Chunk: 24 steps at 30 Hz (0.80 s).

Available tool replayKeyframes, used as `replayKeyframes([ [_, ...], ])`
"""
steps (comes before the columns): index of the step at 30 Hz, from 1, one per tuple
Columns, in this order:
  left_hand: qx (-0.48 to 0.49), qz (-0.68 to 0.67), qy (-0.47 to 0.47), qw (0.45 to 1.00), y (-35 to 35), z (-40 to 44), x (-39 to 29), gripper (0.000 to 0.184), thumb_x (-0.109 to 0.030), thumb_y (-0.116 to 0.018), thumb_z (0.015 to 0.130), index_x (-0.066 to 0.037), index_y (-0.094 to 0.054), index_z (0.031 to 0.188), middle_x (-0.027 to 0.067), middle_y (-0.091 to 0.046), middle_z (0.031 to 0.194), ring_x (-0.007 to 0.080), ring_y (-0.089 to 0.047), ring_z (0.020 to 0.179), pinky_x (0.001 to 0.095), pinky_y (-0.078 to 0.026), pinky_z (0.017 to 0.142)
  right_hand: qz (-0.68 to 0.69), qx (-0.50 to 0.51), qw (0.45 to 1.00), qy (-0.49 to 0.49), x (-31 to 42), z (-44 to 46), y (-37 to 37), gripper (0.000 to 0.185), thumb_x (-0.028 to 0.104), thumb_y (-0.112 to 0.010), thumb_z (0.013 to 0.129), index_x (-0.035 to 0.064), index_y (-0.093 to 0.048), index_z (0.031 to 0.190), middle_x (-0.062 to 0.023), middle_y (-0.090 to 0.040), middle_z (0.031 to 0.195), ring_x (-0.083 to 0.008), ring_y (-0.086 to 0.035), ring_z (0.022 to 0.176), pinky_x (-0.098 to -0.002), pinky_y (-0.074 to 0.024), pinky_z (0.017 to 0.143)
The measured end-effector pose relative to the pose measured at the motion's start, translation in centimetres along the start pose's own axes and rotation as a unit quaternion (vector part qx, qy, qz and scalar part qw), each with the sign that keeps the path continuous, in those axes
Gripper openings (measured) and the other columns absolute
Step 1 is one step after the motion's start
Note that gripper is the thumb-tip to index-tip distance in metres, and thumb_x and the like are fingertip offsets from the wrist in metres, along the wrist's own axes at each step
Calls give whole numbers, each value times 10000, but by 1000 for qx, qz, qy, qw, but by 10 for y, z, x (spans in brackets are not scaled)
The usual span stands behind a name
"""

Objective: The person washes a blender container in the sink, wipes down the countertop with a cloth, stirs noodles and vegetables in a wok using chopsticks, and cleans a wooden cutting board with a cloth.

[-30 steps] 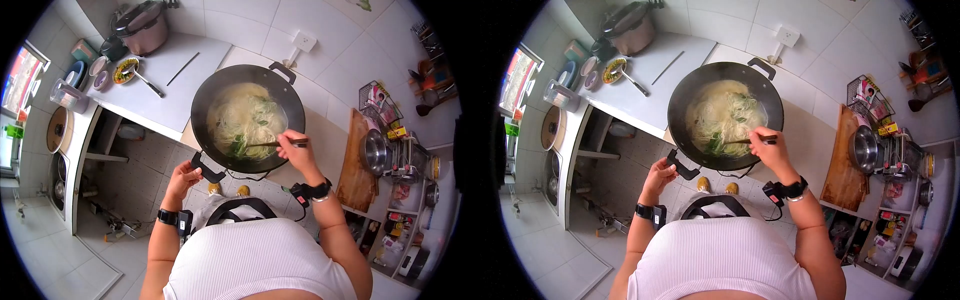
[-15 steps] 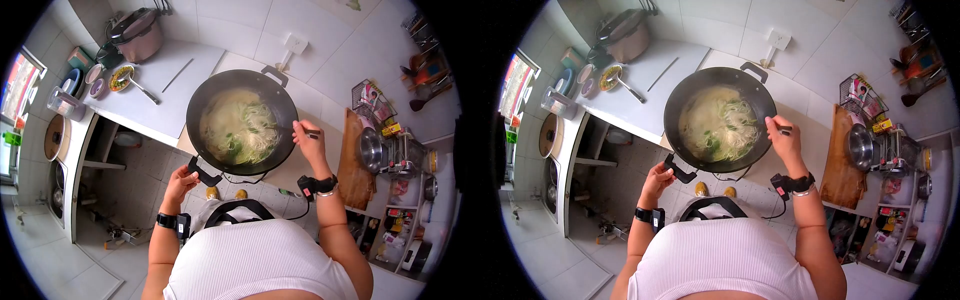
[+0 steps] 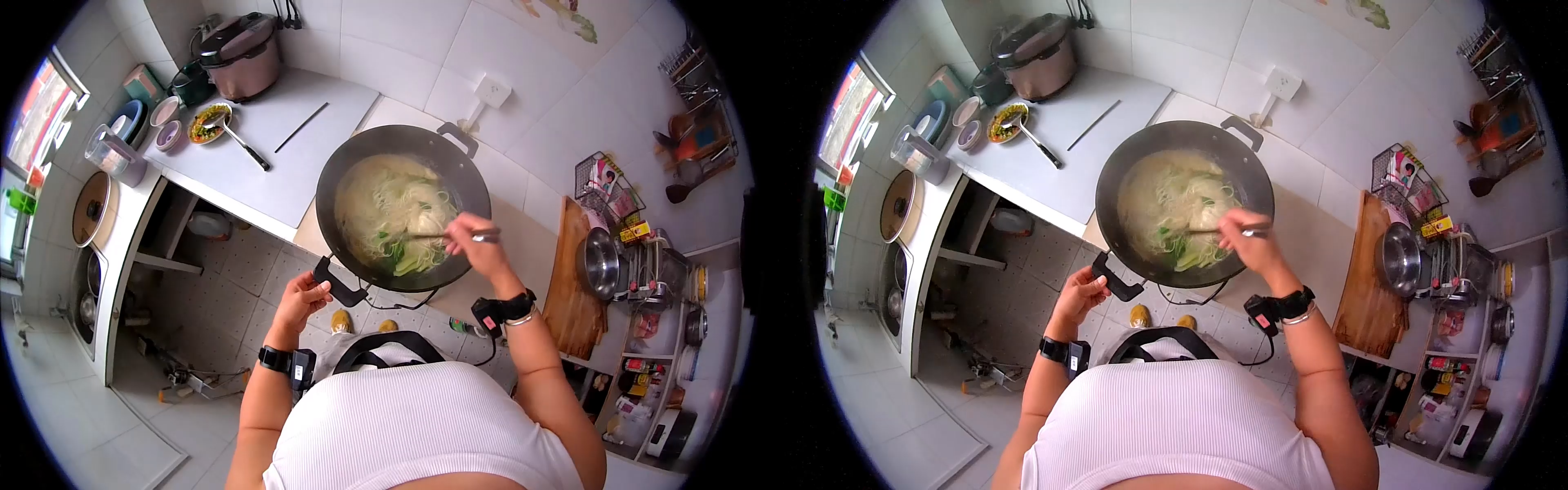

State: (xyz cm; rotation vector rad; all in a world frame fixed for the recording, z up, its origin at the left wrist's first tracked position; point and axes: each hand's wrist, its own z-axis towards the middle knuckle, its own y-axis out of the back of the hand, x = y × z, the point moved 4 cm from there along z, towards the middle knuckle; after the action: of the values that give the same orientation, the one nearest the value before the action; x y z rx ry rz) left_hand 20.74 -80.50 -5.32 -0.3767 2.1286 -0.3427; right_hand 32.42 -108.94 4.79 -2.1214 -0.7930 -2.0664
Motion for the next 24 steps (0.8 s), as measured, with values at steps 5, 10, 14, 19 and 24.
replayKeyframes([
  [5, 1, 11, -2, 1000, -2, -2, -4, 108, -132, -580, 839, -73, -558, 928, -18, -552, 750, 86, -552, 668, 213, -435, 632, -53, -111, 992, 36, -28, 14, 9, 199, 176, -549, 841, 5, -572, 743, -35, -575, 585, -75, -556, 548, -234, -434, 511],
  [10, 4, 47, 8, 999, -1, -2, -3, 118, -138, -564, 847, -63, -543, 935, -6, -547, 763, 94, -552, 682, 217, -435, 636, -128, -206, 970, 4, 20, -44, 43, 196, 149, -537, 841, 1, -560, 715, -48, -582, 568, -90, -560, 514, -232, -427, 487],
  [14, 2, 39, 10, 999, -2, -1, -2, 153, -184, -581, 833, -63, -534, 914, 4, -557, 749, 94, -550, 682, 219, -429, 642, -121, -222, 966, 53, 30, -93, 42, 193, 119, -524, 838, -17, -558, 705, -54, -582, 567, -103, -561, 492, -231, -428, 477],
  [19, 2, 60, 18, 998, -2, -6, 2, 210, -276, -565, 838, -71, -533, 873, 39, -591, 747, 113, -553, 677, 236, -427, 637, -47, -273, 961, -15, 15, -124, 40, 207, 128, -512, 847, -15, -566, 707, -59, -588, 584, -102, -557, 490, -236, -438, 468],
  [24, 19, 41, 39, 998, 11, 4, 8, 190, -232, -585, 823, -58, -516, 852, 82, -605, 736, 168, -589, 671, 274, -465, 634, 90, -481, 870, 56, -13, -173, 69, 199, 151, -476, 878, -8, -559, 790, -57, -599, 650, -87, -560, 561, -219, -444, 522],
])
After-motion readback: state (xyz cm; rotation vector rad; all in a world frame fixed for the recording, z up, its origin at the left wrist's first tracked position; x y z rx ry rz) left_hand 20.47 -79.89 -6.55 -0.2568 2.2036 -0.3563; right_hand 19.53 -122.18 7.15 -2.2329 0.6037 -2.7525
